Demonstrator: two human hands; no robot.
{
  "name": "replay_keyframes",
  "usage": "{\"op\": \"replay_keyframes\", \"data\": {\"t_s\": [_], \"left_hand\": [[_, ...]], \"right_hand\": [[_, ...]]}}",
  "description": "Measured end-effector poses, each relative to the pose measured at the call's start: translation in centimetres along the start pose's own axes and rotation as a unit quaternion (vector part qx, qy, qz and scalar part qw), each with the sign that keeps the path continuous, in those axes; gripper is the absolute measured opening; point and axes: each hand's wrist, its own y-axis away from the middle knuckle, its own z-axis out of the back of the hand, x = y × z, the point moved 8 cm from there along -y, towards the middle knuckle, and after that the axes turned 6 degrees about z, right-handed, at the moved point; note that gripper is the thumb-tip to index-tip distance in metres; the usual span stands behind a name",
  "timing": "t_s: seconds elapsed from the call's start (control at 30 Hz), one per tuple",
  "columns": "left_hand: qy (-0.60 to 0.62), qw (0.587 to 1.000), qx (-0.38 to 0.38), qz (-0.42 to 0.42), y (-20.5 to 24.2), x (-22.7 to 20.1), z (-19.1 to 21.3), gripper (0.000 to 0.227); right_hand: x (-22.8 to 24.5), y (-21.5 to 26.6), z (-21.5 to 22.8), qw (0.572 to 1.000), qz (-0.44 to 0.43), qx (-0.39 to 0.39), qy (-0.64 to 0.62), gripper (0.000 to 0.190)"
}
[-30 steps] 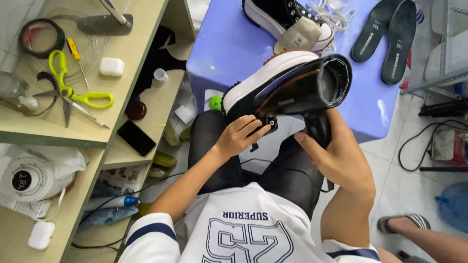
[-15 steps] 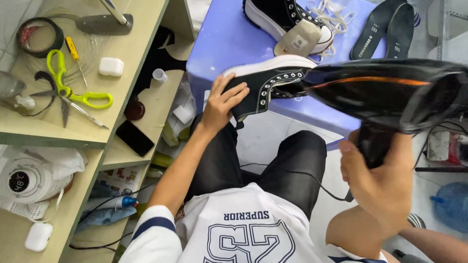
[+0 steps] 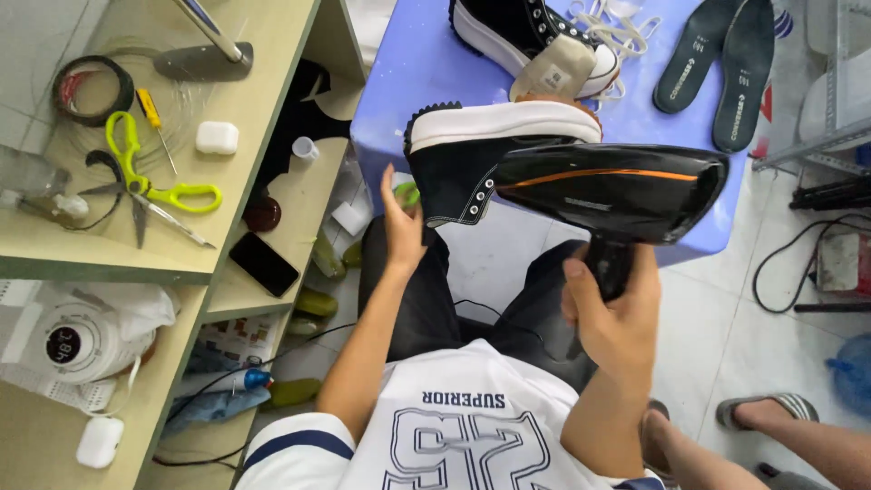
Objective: The person uses a hairdryer to dry a black high-top sneaker. They hold the shoe in one hand and the hairdryer in the other, directing hot air at the exterior and interior surfaces of the shoe.
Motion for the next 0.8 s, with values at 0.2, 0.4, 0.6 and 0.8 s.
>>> {"op": "replay_keyframes", "data": {"t_s": [0.2, 0.4, 0.6, 0.8], "left_hand": [[0.393, 0.874, 0.132, 0.253, 0.1, 6.3, -3.8, 0.04], [0.364, 0.871, 0.109, 0.312, 2.7, -1.5, -5.3, 0.031], [0.24, 0.909, 0.08, 0.332, 3.2, -2.9, -4.7, 0.035], [0.357, 0.846, 0.066, 0.392, 5.0, -6.6, -5.1, 0.05]], "right_hand": [[-3.9, 3.3, -1.8, 0.992, -0.063, -0.065, -0.085, 0.034], [-4.9, 3.9, -1.9, 0.995, -0.054, -0.071, -0.052, 0.014], [-6.5, 5.0, -0.4, 0.997, -0.008, -0.047, -0.053, 0.047], [-4.6, 4.7, 1.0, 0.999, 0.021, -0.043, 0.013, 0.05]]}}
